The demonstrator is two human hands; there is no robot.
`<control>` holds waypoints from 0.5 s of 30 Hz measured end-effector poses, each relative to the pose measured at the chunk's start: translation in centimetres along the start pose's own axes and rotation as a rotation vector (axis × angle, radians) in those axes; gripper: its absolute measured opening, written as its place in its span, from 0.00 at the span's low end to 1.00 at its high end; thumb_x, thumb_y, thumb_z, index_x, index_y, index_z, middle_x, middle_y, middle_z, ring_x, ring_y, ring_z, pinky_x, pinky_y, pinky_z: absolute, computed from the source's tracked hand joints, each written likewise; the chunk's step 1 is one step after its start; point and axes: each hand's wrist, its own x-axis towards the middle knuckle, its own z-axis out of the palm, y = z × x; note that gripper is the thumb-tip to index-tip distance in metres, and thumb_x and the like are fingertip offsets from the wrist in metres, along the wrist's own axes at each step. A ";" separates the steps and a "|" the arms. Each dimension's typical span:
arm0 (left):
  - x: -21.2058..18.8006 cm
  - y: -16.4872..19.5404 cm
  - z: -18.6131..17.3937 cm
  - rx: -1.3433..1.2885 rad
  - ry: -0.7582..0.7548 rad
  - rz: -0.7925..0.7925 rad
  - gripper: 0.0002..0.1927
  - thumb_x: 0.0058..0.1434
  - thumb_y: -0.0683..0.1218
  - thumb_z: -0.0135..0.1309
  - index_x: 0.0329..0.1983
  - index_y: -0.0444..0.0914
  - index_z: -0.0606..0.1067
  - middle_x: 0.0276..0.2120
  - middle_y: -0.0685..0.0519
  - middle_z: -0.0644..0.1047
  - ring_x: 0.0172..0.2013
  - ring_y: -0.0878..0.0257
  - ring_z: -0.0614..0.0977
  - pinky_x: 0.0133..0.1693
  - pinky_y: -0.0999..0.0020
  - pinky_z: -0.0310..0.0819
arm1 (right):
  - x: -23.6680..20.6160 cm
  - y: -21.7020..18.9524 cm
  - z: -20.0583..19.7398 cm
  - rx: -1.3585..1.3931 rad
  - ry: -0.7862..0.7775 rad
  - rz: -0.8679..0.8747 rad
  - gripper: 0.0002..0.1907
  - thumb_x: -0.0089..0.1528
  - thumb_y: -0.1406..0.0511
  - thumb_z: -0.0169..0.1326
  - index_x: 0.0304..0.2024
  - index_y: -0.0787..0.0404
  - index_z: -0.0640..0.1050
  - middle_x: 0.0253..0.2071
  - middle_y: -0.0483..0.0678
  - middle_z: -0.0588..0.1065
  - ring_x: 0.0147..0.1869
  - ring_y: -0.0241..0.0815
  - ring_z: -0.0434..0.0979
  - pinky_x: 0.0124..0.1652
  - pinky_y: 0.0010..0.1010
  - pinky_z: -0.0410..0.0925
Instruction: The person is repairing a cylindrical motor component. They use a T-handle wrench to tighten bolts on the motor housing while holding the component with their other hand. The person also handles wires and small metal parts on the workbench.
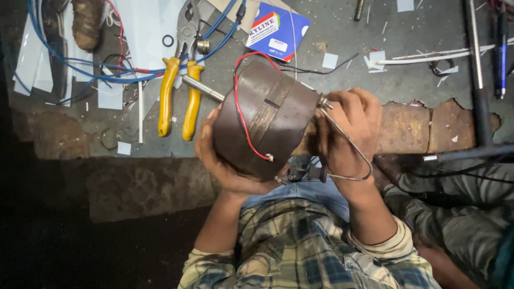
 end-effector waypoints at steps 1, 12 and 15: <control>-0.1 0.0 -0.1 -0.028 -0.012 -0.012 0.65 0.51 0.67 0.72 0.78 0.38 0.45 0.71 0.44 0.58 0.70 0.50 0.67 0.71 0.54 0.68 | 0.0 0.0 -0.1 0.036 -0.009 0.001 0.11 0.66 0.71 0.62 0.50 0.62 0.76 0.54 0.52 0.74 0.62 0.57 0.68 0.61 0.45 0.63; -0.3 -0.2 -0.1 0.025 0.007 -0.001 0.65 0.48 0.65 0.72 0.77 0.38 0.46 0.70 0.42 0.60 0.67 0.49 0.68 0.69 0.53 0.68 | 0.3 -0.5 -0.3 0.062 0.021 0.007 0.10 0.66 0.70 0.60 0.48 0.65 0.75 0.54 0.55 0.72 0.60 0.60 0.67 0.60 0.48 0.63; -0.2 -0.1 -0.1 0.049 0.014 0.016 0.65 0.47 0.65 0.71 0.77 0.38 0.46 0.69 0.41 0.61 0.67 0.49 0.69 0.68 0.53 0.69 | 0.3 -0.5 -0.3 0.055 0.065 -0.018 0.12 0.61 0.70 0.60 0.45 0.69 0.75 0.52 0.58 0.71 0.59 0.63 0.66 0.58 0.52 0.62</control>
